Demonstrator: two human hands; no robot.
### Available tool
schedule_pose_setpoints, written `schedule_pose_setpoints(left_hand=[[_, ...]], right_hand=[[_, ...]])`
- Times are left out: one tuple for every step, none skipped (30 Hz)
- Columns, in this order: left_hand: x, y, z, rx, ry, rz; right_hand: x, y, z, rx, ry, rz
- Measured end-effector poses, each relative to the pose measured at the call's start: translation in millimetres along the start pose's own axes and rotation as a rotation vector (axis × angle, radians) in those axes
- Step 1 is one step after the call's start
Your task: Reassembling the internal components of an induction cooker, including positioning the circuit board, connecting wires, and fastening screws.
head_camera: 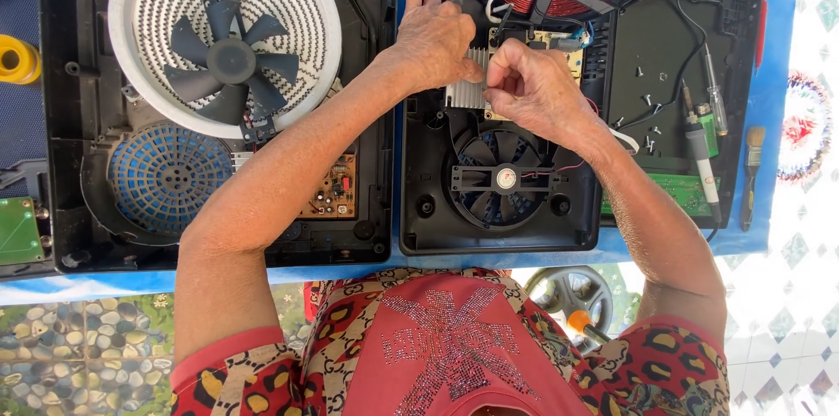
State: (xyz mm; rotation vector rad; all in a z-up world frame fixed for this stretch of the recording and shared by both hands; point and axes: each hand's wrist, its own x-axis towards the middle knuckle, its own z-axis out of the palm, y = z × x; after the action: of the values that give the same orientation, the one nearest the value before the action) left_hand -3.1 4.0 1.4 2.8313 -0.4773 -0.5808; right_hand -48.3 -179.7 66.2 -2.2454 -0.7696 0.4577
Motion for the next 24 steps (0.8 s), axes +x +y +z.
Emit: schedule_pose_setpoints(left_hand=[[-0.7, -0.4, 0.3, 0.006, 0.008, 0.001], [-0.5, -0.1, 0.0, 0.007, 0.007, 0.002], [-0.6, -0.2, -0.3, 0.003, 0.005, 0.001], [-0.8, -0.5, -0.5, -0.001, 0.003, 0.001], [-0.6, -1.0, 0.6, -0.001, 0.003, 0.001], [-0.3, -1.6, 1.7, -0.015, 0.021, 0.005], [0.0, -2.0, 2.7, -0.029, 0.039, 0.010], [1.1, -3.0, 4.9, -0.028, 0.039, 0.010], [2.1, -4.1, 7.0, -0.040, 0.064, 0.030], [3.1, -5.3, 9.2, -0.051, 0.090, 0.050], [1.8, -5.0, 9.0, -0.051, 0.089, 0.052], [0.5, -4.7, 8.8, -0.050, 0.100, 0.064], [-1.0, -4.8, 8.4, -0.049, 0.111, 0.075], [-1.1, -3.8, 10.2, -0.049, 0.111, 0.075], [-1.3, -2.8, 12.1, -0.011, 0.124, 0.077], [-1.6, -1.8, 14.0, 0.028, 0.138, 0.079], [-3.4, -1.3, 13.9, 0.028, 0.138, 0.078], [-5.1, -0.8, 13.8, 0.044, 0.172, 0.093], [-7.0, 0.3, 14.4, 0.059, 0.205, 0.109], [-10.9, 1.1, 14.1, 0.058, 0.205, 0.109], [-14.2, 1.7, 12.8, 0.059, 0.384, 0.156], [-17.5, 2.3, 11.3, 0.059, 0.564, 0.202], [-26.2, 3.4, 5.3, 0.060, 0.565, 0.202], [-34.8, 4.5, -0.6, -0.083, 0.588, 0.275]], right_hand=[[0.1, 3.1, 1.4, 0.006, 0.002, -0.021], [-0.1, 3.9, 1.7, 0.007, 0.002, -0.020], [0.1, 4.7, 2.2, 0.001, 0.007, -0.018], [0.4, 5.4, 2.7, -0.006, 0.011, -0.015], [0.7, 6.1, 2.7, -0.005, 0.011, -0.015], [1.0, 6.7, 2.7, -0.002, 0.018, -0.011], [1.3, 7.4, 2.6, 0.001, 0.025, -0.007], [1.3, 7.4, 1.9, 0.002, 0.025, -0.007], [1.4, 7.4, 1.3, 0.014, 0.025, -0.012], [1.5, 7.3, 0.7, 0.025, 0.025, -0.017], [1.4, 6.6, 0.3, 0.026, 0.026, -0.016], [1.4, 5.9, 0.0, 0.032, 0.032, -0.001], [1.7, 4.9, -0.3, 0.038, 0.038, 0.013], [1.9, 3.7, -0.6, 0.038, 0.039, 0.014], [2.1, 2.5, -1.0, 0.047, 0.047, 0.007], [2.3, 1.2, -1.2, 0.057, 0.054, 0.000], [2.4, 0.1, -1.9, 0.057, 0.054, -0.001], [2.5, -1.0, -2.6, 0.073, 0.064, 0.002], [1.8, -1.9, -3.1, 0.089, 0.073, 0.006], [1.4, -0.3, -2.2, 0.090, 0.072, 0.007], [1.7, 1.2, -1.9, 0.130, 0.104, -0.002], [1.9, 2.6, -1.9, 0.171, 0.136, -0.011], [2.5, 6.7, -1.9, 0.171, 0.136, -0.012], [3.1, 10.8, -1.9, 0.332, 0.152, -0.002]])
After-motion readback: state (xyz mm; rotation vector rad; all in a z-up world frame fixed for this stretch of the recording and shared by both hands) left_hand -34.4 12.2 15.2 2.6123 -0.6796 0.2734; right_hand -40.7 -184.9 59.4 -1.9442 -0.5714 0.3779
